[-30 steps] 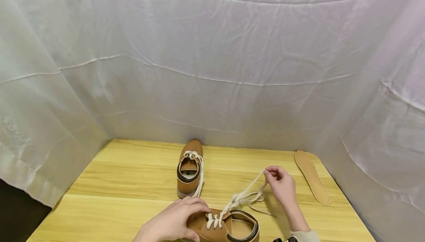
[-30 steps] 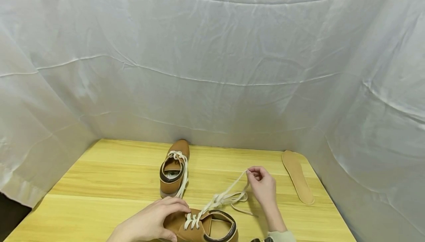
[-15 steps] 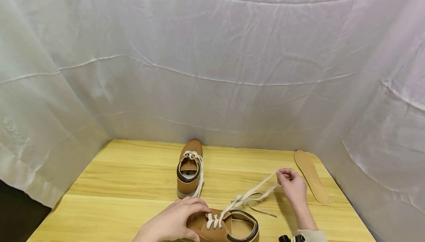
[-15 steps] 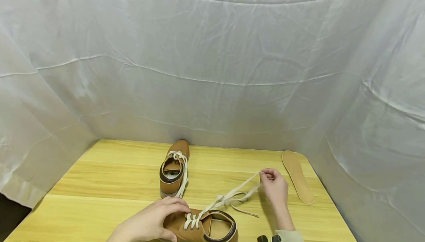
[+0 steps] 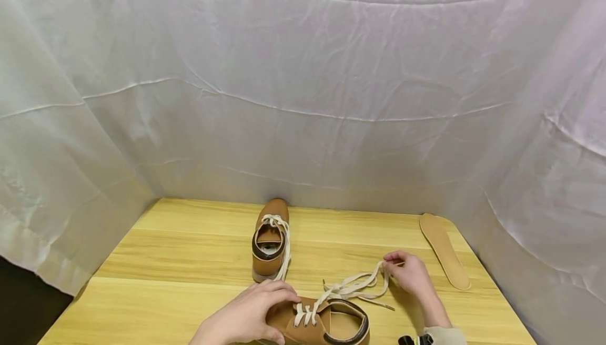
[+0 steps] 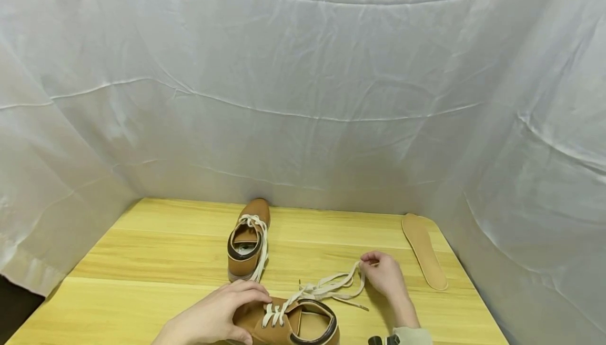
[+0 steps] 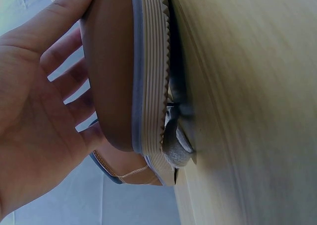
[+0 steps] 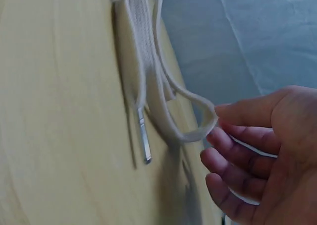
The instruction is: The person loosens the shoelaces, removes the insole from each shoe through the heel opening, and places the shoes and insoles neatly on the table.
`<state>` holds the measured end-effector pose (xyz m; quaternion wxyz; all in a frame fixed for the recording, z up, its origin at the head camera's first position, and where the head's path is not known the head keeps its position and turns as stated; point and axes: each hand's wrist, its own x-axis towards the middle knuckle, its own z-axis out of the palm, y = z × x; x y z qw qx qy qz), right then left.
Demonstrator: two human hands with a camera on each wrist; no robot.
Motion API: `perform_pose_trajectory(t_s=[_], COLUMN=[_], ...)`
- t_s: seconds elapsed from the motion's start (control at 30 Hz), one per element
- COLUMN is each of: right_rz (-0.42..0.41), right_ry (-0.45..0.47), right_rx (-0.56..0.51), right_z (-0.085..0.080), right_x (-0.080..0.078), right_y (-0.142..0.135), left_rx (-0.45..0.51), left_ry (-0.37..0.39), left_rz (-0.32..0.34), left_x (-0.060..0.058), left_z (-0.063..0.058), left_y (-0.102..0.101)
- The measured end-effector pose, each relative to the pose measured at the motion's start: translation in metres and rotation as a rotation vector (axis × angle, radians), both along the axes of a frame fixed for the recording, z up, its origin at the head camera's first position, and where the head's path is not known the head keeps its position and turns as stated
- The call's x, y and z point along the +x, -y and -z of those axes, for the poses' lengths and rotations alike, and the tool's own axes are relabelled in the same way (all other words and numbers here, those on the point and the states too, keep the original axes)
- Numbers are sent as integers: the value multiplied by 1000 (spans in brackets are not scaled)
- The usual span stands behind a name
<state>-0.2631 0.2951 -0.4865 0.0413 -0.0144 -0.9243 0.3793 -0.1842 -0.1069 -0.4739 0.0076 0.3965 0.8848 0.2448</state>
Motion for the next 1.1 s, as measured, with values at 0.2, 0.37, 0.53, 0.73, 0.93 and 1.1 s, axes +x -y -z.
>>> perform_pose_trajectory(t_s=[0.2,0.37,0.53,0.73,0.93,1.1], right_rz=[-72,-315,-591,-735,-752,-732], right_ry=[-103,-169,-168,-137,-86,-55], right_rx=[-62,-121,-107,-82,-39,12], right_z=[-9,-12,-12,-10,-7,-5], right_x=[1,3,7,11,13,14], right_y=[8,17,27,42,52,55], left_rx=[7,9,11,5,2,2], left_ry=[4,2,-3,-13,-13,-20], left_rz=[2,3,10,10,2,0], left_x=[0,0,0,1,1,1], left_z=[0,0,-1,-1,-1,0], left_y=[0,0,0,0,0,-1])
